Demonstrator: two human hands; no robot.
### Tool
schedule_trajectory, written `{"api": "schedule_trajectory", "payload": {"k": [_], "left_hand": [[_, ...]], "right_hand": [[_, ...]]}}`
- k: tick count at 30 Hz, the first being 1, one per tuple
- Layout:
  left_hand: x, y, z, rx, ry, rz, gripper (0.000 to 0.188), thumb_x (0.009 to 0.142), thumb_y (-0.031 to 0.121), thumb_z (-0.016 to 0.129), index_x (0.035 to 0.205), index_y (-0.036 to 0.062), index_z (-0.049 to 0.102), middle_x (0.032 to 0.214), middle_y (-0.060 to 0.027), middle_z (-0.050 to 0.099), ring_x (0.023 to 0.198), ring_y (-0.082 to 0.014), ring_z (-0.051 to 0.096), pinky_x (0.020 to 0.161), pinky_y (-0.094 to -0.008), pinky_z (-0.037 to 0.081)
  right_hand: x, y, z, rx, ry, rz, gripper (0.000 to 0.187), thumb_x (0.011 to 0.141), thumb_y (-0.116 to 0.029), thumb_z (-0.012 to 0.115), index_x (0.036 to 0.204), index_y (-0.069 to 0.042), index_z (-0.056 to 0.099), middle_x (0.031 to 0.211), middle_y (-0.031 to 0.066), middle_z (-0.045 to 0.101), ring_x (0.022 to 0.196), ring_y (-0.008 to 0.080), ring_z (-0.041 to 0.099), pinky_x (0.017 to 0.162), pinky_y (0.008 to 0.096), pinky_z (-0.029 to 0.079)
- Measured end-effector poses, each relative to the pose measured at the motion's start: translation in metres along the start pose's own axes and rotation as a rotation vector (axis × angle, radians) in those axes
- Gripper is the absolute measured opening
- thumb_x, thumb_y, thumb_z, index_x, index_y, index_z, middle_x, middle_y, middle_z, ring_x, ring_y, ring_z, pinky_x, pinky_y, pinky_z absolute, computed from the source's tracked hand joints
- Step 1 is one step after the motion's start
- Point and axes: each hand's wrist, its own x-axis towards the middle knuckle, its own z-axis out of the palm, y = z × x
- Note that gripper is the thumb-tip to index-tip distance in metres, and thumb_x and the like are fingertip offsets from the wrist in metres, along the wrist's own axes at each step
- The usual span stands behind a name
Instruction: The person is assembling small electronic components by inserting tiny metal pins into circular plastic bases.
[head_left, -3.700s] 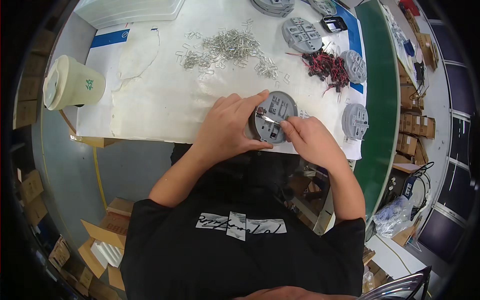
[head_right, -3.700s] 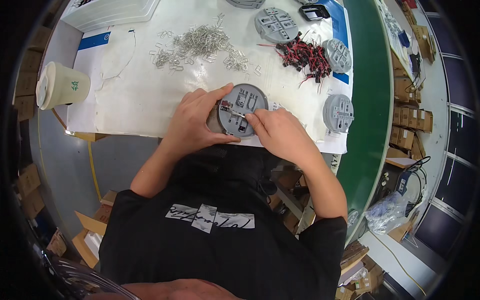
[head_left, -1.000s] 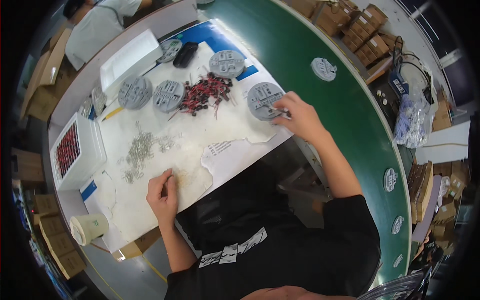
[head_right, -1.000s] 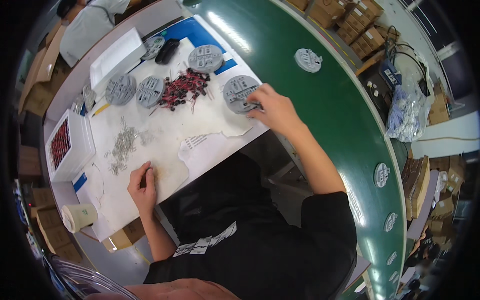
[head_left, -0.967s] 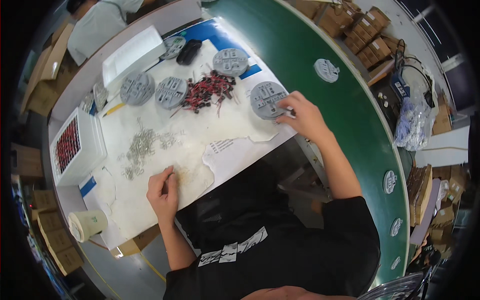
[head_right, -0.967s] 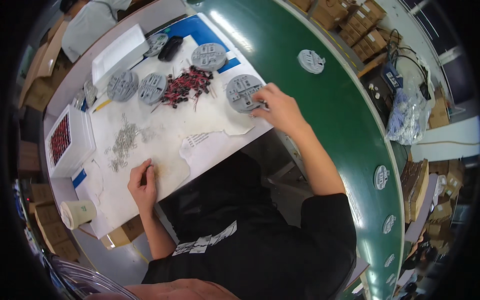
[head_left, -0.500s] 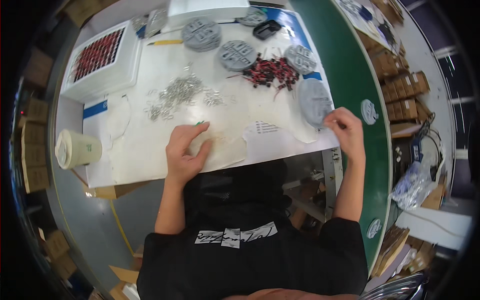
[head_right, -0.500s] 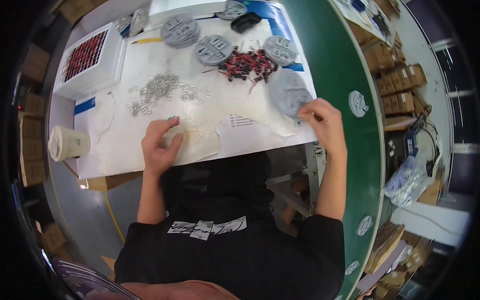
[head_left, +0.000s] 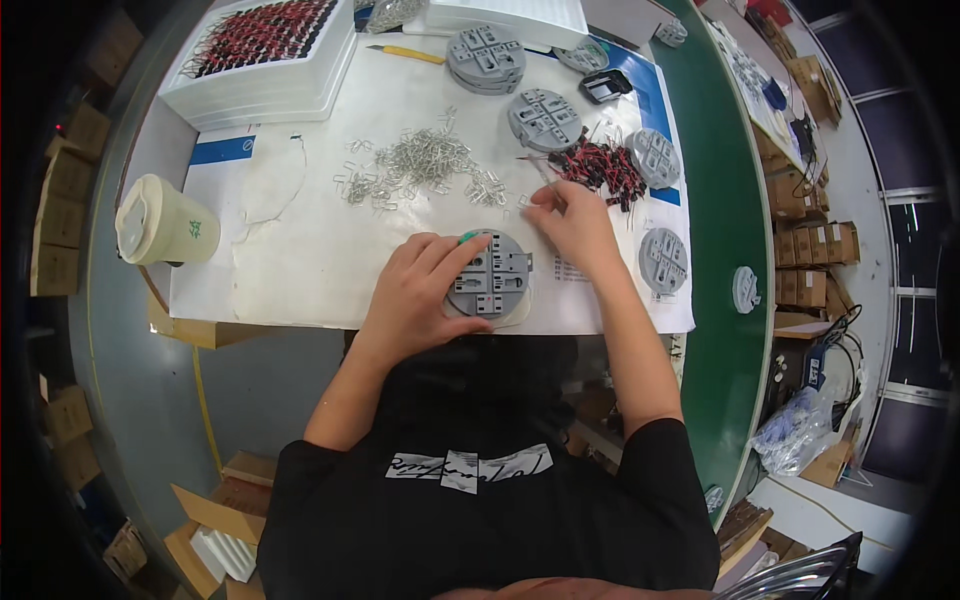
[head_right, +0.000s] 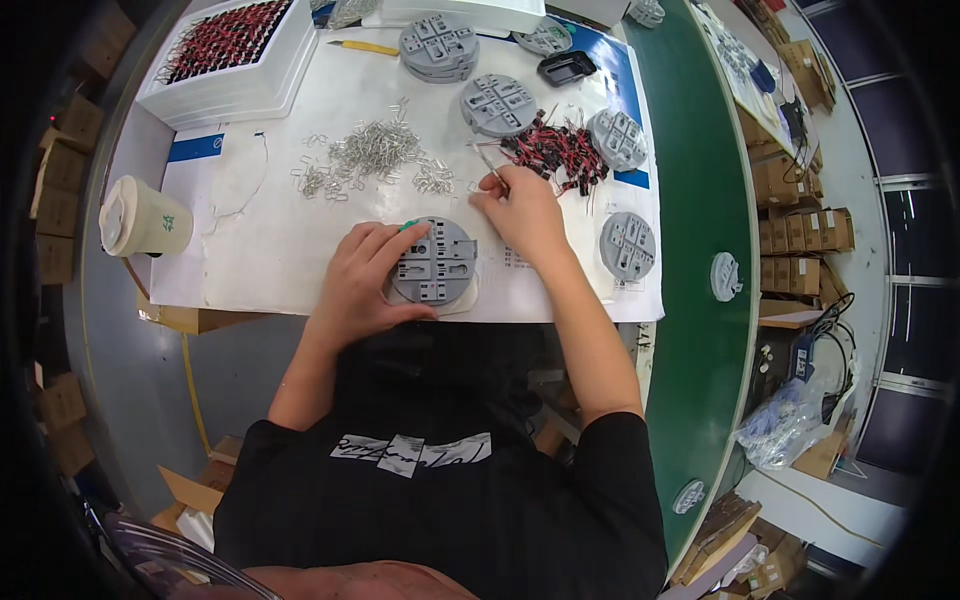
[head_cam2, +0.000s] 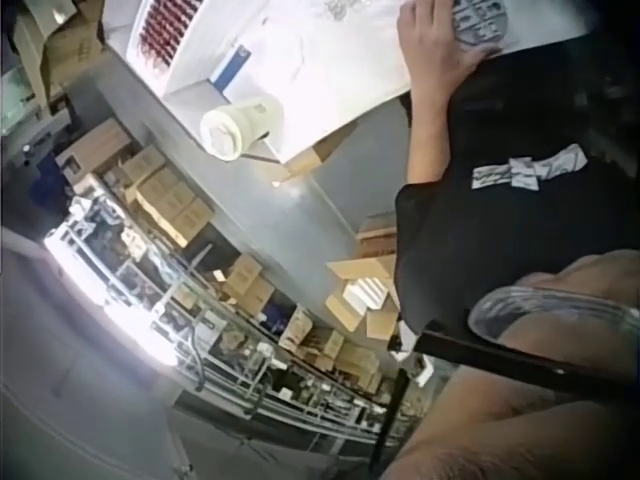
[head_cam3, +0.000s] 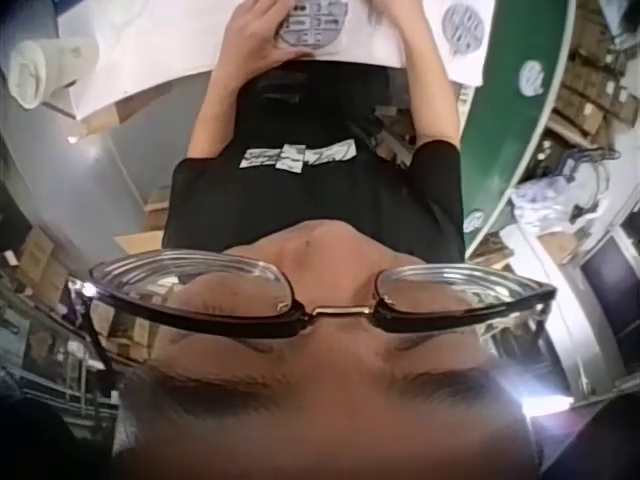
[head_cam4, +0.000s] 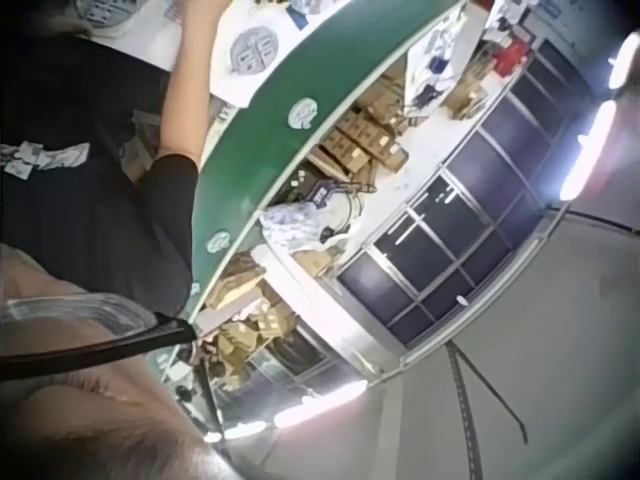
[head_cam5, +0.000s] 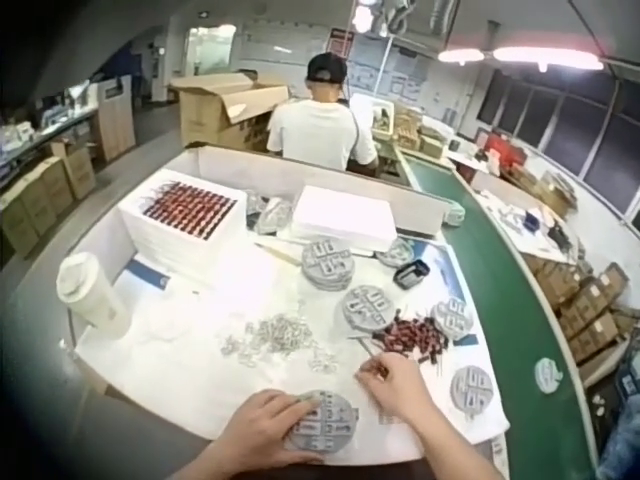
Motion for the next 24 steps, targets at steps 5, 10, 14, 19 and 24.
{"api": "schedule_trajectory", "payload": {"k": [5,10,14,19,24], "left_hand": [[0.001,-0.005,-0.003,-0.071,0.005,-0.013,0.086,0.065,0.034,0.094,0.141,0.0079,0.062,0.121,-0.0123,0.066,0.114,-0.0348,0.059,0.101,-0.0446,0.049],[-0.002,-0.009,-0.001,-0.125,0.029,-0.032,0.087,0.063,0.032,0.095,0.14,0.0089,0.062,0.122,-0.013,0.065,0.114,-0.0353,0.061,0.099,-0.0444,0.05],[-0.005,-0.01,0.0,-0.164,0.042,-0.073,0.088,0.063,0.032,0.095,0.14,0.0096,0.061,0.123,-0.0131,0.065,0.115,-0.0349,0.061,0.099,-0.0443,0.051],[-0.004,-0.012,0.001,-0.164,0.025,-0.065,0.088,0.064,0.031,0.094,0.142,0.0102,0.059,0.123,-0.0123,0.064,0.116,-0.0337,0.061,0.1,-0.0436,0.051],[-0.003,-0.012,0.001,-0.179,0.017,-0.06,0.087,0.063,0.028,0.095,0.14,0.0104,0.059,0.121,-0.0119,0.065,0.116,-0.0335,0.062,0.1,-0.0433,0.051]], "right_hand": [[0.006,0.002,0.016,-0.13,0.058,-0.078,0.021,0.088,-0.014,0.078,0.101,0.0,0.072,0.079,0.0071,0.068,0.069,0.0148,0.059,0.065,0.0316,0.048],[-0.003,-0.011,0.0,0.111,-0.016,0.115,0.017,0.089,-0.013,0.078,0.097,0.0,0.07,0.078,0.0018,0.065,0.069,0.0099,0.055,0.065,0.0289,0.047],[-0.019,-0.034,-0.014,0.329,-0.125,0.145,0.013,0.09,-0.009,0.077,0.095,0.0,0.069,0.08,-0.0004,0.064,0.072,0.007,0.055,0.066,0.0263,0.047],[-0.019,-0.042,-0.002,0.228,-0.249,0.155,0.018,0.088,-0.007,0.078,0.097,0.001,0.065,0.083,-0.0001,0.063,0.073,0.0071,0.056,0.067,0.0258,0.047],[-0.01,-0.052,0.0,0.109,-0.212,0.143,0.029,0.083,-0.006,0.081,0.099,-0.001,0.058,0.086,0.0017,0.063,0.076,0.0082,0.058,0.068,0.0265,0.05]]}}
